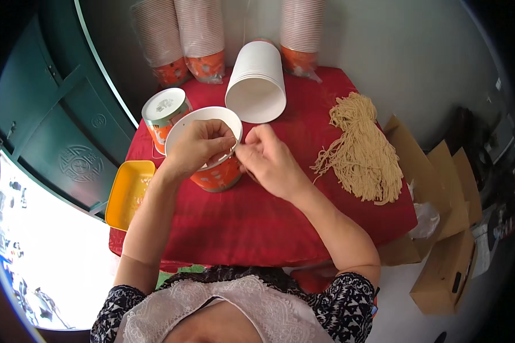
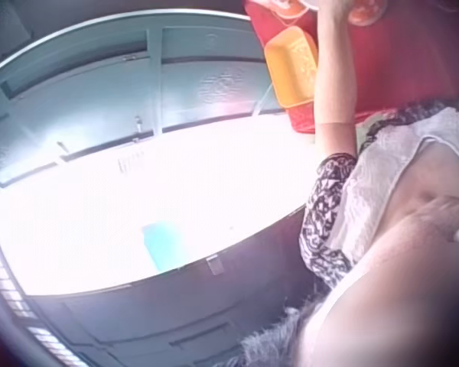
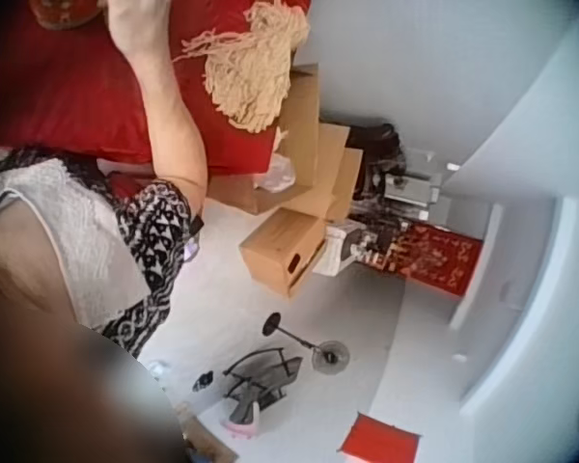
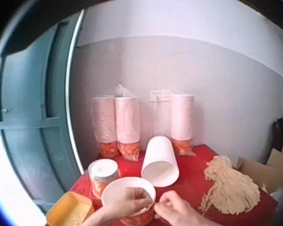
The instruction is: Tying string handles to paper buckets in a packaging environment.
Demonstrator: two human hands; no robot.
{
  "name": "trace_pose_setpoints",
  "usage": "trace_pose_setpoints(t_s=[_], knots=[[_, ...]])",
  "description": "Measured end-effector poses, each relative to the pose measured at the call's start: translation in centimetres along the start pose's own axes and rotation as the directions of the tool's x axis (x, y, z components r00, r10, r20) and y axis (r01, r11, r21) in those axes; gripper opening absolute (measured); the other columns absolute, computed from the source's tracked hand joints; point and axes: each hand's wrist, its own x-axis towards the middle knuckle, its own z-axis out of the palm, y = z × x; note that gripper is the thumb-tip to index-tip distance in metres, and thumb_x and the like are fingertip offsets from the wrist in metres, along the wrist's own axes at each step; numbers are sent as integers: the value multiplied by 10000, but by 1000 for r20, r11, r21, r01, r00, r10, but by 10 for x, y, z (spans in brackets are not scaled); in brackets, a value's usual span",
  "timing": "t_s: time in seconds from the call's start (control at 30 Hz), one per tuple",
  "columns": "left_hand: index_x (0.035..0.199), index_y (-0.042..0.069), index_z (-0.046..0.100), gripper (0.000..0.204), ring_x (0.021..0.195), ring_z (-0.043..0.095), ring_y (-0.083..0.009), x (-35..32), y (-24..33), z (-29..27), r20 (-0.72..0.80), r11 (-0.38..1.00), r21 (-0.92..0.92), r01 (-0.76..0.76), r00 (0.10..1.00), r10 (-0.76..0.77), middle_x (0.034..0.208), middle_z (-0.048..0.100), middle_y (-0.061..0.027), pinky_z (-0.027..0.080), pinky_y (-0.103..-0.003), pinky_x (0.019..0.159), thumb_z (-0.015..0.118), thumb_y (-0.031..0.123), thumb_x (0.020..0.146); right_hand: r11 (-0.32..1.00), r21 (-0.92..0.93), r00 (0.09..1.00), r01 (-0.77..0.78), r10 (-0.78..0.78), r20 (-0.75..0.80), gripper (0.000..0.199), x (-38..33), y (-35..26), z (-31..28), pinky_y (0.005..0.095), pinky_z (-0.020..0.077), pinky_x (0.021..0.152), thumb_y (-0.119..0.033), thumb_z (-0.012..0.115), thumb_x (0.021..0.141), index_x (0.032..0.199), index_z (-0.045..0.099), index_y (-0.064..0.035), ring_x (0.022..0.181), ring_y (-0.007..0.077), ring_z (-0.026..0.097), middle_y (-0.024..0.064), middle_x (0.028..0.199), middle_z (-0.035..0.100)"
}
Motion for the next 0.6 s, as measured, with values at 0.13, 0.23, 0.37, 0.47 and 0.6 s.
trace_pose_setpoints(t_s=[0.13,0.23,0.37,0.47,0.6], knots=[[833,-15,678,146,681,564,-99,8,-3,-4,26,1000,27,-10,1000,9,725,655,-41,467,-287,642,638,123,859,987,133,990,-92,77,115,118,7,0,-2,208,437,585,-73,561,964,970,446,-51,661,60,536,39,868,567],[825,-12,671,139,630,538,-84,10,-7,-6,41,999,-1,-37,998,37,697,627,-29,439,-268,580,629,112,870,987,87,984,131,-140,108,70,20,2,-9,237,416,546,-4,566,911,913,502,-31,630,75,516,46,831,578],[838,-23,632,131,536,477,-64,10,-6,-11,83,990,-135,49,996,-38,660,567,-15,356,-233,470,606,83,910,785,-439,899,437,-383,211,105,33,-17,-22,304,435,535,93,547,750,755,609,8,611,178,562,98,756,588],[840,-24,613,123,545,484,-70,9,-9,-14,112,969,-238,70,993,-44,692,572,-25,366,-226,477,598,73,915,578,-677,872,456,-443,208,108,41,-16,-20,349,478,561,81,571,766,825,632,15,641,246,607,108,802,609],[844,-20,590,101,556,493,-78,7,-10,-18,174,937,-340,85,984,-27,737,576,-44,378,-220,483,579,48,918,612,-649,875,452,-446,189,176,47,-7,-14,366,505,624,74,589,783,938,652,22,710,276,630,122,879,613]])
